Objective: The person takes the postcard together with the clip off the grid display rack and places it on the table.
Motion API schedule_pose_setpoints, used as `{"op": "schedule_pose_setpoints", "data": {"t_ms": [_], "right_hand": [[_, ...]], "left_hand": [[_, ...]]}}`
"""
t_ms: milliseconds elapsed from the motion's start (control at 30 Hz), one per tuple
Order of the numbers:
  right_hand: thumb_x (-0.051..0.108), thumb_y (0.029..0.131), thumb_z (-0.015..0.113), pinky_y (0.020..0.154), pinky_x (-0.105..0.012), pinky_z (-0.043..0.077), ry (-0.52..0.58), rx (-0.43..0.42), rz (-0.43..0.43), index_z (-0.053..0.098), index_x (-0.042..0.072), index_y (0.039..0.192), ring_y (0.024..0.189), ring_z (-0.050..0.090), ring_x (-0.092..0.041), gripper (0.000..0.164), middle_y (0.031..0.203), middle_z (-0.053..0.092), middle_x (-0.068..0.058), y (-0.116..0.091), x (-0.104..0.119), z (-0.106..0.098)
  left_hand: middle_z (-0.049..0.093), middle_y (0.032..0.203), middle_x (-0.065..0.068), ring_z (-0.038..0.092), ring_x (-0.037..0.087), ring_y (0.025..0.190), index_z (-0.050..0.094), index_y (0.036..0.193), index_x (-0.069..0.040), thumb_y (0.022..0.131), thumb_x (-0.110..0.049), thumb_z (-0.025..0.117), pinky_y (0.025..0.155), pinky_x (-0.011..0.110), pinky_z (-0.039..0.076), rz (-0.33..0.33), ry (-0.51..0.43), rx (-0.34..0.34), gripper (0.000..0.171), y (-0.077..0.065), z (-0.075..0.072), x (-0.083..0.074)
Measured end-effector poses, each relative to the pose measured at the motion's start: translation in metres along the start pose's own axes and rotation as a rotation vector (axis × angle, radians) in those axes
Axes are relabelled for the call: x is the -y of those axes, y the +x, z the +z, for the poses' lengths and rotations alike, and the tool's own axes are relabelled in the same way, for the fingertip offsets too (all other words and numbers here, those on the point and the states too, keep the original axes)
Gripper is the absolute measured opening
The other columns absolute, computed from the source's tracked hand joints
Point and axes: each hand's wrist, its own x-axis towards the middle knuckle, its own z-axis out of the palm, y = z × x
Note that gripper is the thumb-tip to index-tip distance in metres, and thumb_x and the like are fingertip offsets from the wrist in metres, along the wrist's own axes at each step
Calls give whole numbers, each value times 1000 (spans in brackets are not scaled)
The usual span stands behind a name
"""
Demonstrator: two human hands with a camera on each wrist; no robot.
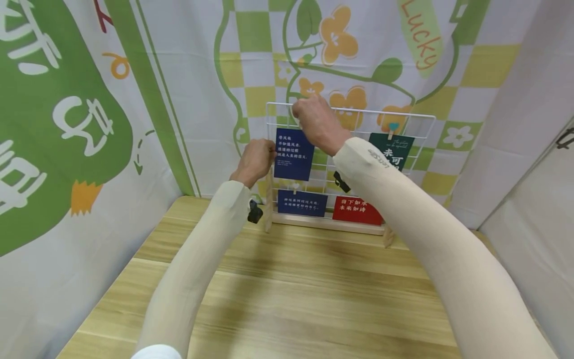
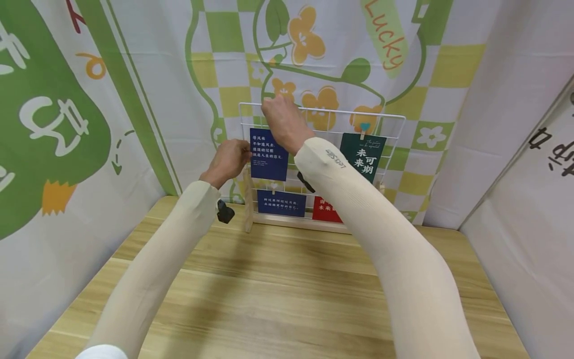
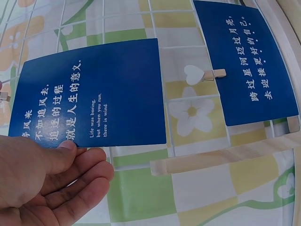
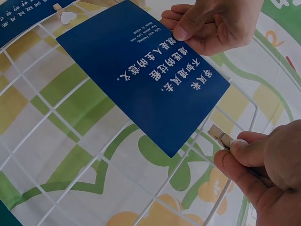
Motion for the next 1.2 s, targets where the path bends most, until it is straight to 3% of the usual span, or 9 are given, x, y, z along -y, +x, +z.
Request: {"op": "schedule_pose_setpoints", "data": {"t_ms": [233, 467, 567, 733, 1200], "right_hand": [[-17, 76, 38, 60, -29, 45, 8, 13, 11, 69, 1, 86, 65, 48, -16, 37, 78, 67, -10, 0, 2, -1], [-16, 79, 39, 67, -32, 51, 12, 25, 19, 70, 0, 92, 71, 56, -18, 37, 87, 70, -13, -1, 2, -1], [-14, 83, 42, 74, -32, 54, 12, 42, 35, 69, 1, 100, 82, 64, -22, 35, 98, 70, -15, -3, 2, -2], [-7, 89, 46, 80, -34, 54, 23, 66, 53, 67, 3, 108, 95, 66, -27, 30, 109, 67, -15, -7, 2, -2], [-14, 83, 47, 83, -34, 53, 41, 61, 33, 67, 4, 106, 96, 65, -28, 36, 110, 67, -15, -14, 0, -2]], "left_hand": [[70, 83, 10, 64, 24, 73, 67, 83, -6, 91, -12, 55, 67, 35, 51, 3, 5, -6, 16, -1, -1, 1], [69, 84, 9, 62, 23, 74, 67, 84, -6, 91, -13, 54, 68, 34, 50, -16, -4, 12, 16, -2, -3, 2], [69, 84, 8, 62, 23, 74, 67, 85, -6, 91, -13, 54, 69, 34, 50, -17, -2, 23, 16, -3, -4, 2], [69, 86, 8, 62, 23, 76, 67, 86, -6, 91, -13, 54, 71, 34, 50, -18, 17, 37, 15, -3, -5, 2], [67, 81, 8, 58, 21, 68, 65, 83, -5, 93, -13, 52, 61, 31, 46, -4, 25, 66, 19, -7, -8, 3]]}}
